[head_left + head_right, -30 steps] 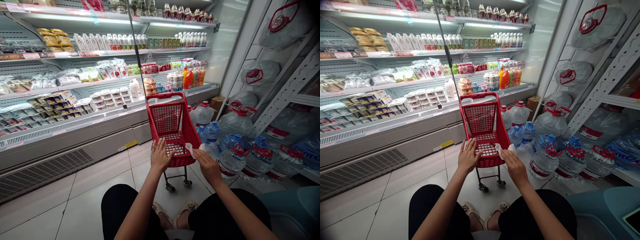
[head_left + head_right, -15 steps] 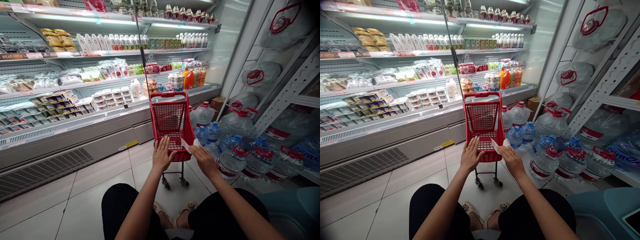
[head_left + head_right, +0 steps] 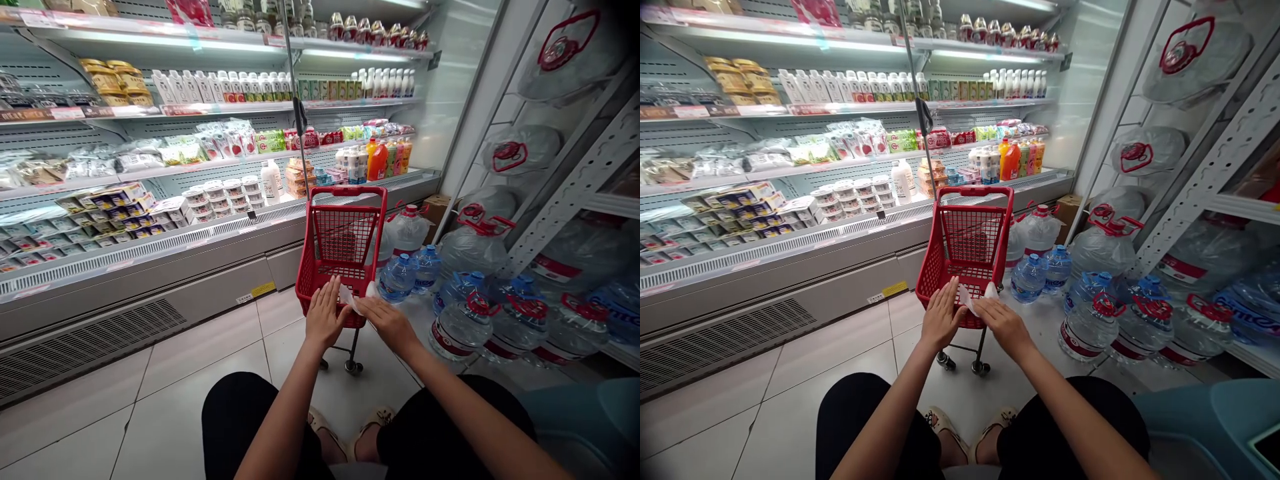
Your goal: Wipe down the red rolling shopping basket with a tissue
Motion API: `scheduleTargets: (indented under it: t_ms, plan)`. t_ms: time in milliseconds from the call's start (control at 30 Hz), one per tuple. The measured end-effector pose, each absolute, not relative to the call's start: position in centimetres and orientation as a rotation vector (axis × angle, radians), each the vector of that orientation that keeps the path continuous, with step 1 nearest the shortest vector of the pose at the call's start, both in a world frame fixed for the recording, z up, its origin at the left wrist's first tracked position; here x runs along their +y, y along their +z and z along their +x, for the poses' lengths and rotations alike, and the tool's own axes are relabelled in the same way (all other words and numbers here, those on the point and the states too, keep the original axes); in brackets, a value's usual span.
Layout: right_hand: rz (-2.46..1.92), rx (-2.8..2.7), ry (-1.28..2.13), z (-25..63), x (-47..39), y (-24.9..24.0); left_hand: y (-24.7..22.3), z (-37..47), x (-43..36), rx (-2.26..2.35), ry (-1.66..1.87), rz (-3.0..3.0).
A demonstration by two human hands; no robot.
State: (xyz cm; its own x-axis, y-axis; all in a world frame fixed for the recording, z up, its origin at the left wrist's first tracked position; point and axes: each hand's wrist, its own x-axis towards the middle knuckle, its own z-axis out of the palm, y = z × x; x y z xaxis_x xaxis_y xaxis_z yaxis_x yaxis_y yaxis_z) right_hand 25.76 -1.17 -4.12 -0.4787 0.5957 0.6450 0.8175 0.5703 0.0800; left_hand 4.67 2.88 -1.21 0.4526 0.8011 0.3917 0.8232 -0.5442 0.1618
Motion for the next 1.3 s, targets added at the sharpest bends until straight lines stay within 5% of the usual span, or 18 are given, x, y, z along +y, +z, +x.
scheduleTargets:
  t_ms: [600,933,1300]
  plan:
    - [-1.105,-2.289,-0.42,24.9,-1.0,-3.4,-1.0,2.8,4.9,-1.504,-0.586,-2.611]
    - [-1.148,-2.325,-0.439,32.8,8.5,-0.4,-0.7,1.9,6.1,-1.396,-0.522,-2.637]
    - [-0.69,-2.505,-0.319,25.5,6.6,-0.9,-1.5,1.7,10.3,-1.794,-0.574,-2.38]
